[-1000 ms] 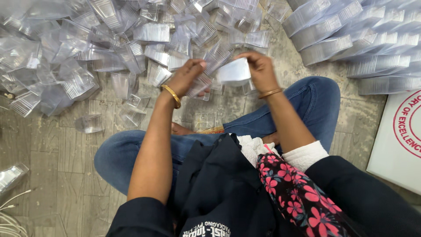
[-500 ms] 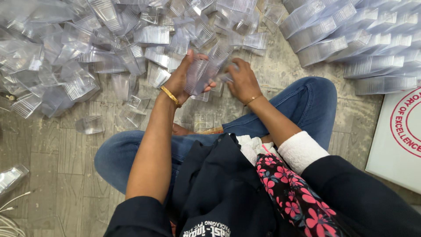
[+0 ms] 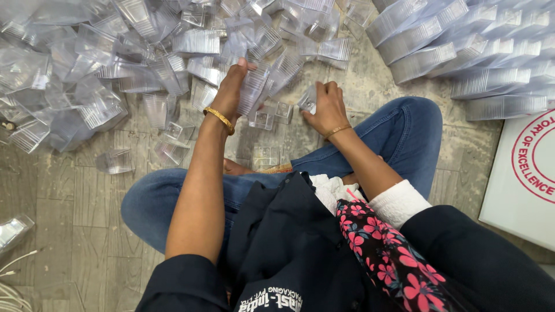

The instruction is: The person sits on the floor among scattered clear plastic cups and repeatedly picks up loose cups one at a time, fitting them together to build stacks, and sets the finished stacks with other stacked piles of cups.

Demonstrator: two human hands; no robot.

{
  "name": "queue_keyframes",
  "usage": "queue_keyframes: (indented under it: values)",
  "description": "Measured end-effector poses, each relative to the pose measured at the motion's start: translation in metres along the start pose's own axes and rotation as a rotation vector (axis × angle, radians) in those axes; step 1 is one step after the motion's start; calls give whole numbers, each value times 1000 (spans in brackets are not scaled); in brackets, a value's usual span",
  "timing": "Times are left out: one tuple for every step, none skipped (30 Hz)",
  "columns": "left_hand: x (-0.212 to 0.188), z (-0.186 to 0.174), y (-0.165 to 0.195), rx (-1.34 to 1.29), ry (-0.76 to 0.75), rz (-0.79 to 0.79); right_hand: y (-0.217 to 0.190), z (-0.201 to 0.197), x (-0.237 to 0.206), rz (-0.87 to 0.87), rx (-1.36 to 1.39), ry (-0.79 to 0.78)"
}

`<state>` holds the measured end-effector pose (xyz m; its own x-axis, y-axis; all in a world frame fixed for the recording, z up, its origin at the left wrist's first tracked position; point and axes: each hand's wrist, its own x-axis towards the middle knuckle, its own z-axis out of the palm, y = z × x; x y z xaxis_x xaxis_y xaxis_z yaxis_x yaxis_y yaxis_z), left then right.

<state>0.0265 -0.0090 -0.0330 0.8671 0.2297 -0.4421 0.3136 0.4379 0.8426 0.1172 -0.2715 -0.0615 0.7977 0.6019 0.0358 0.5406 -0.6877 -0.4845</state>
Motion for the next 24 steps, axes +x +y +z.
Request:
queue_keyframes:
  values:
    - [5, -3, -3, 109, 20, 66, 3, 2, 3, 15, -42, -5]
    - [9, -5, -7, 217, 41, 130, 7, 3, 4, 34, -32, -8]
    - [12, -6, -9, 324, 65, 194, 12, 5, 6, 54, -21, -12]
    - [13, -7, -10, 347, 60, 215, 18, 5, 8, 72, -11, -17]
    - [13, -8, -10, 369, 56, 234, 24, 5, 9, 142, 54, -47]
    - [12, -7, -10, 389, 51, 254, 31, 4, 11, 212, 119, -77]
    - [8, -7, -8, 542, 98, 168, 38, 2, 14, 283, 182, -107]
    - [3, -6, -5, 694, 144, 81, 44, -2, 16, 304, 317, -125]
    - [-2, -5, -2, 846, 189, -7, 49, -8, 18, 324, 454, -141]
    - [-5, -3, 2, 871, 160, -9, 52, -14, 20, 341, 592, -157]
    - [-9, 0, 6, 896, 131, -13, 53, -21, 21, 399, 709, -193]
    - [-12, 2, 8, 923, 103, -19, 53, -30, 22, 458, 828, -231]
    - [-15, 6, 9, 913, 55, 8, 49, -38, 22, 518, 945, -268]
    - [-16, 11, 8, 902, 5, 36, 43, -44, 22, 469, 1017, -305]
    - [-16, 16, 7, 890, -48, 65, 34, -48, 21, 420, 1088, -342]
    - [-16, 21, 4, 789, -196, 81, 24, -50, 18, 371, 1158, -378]
    - [-15, 26, 0, 686, -342, 95, 11, -48, 15, 361, 1180, -490]
    - [-15, 28, -3, 582, -483, 109, -1, -43, 12, 348, 1201, -602]
    - [-16, 27, -6, 577, -526, 141, -10, -40, 12, 330, 1221, -715]
    - [-15, 25, -9, 572, -570, 175, -14, -39, 13, 366, 1191, -698]
    - [-15, 24, -11, 563, -613, 207, -15, -37, 15, 405, 1159, -683]
    - [-14, 22, -14, 551, -565, 221, -13, -34, 16, 447, 1127, -670]
    - [-11, 19, -15, 540, -516, 239, -6, -34, 22, 455, 1137, -473]
    - [-8, 16, -16, 530, -466, 258, 3, -33, 33, 458, 1142, -275]
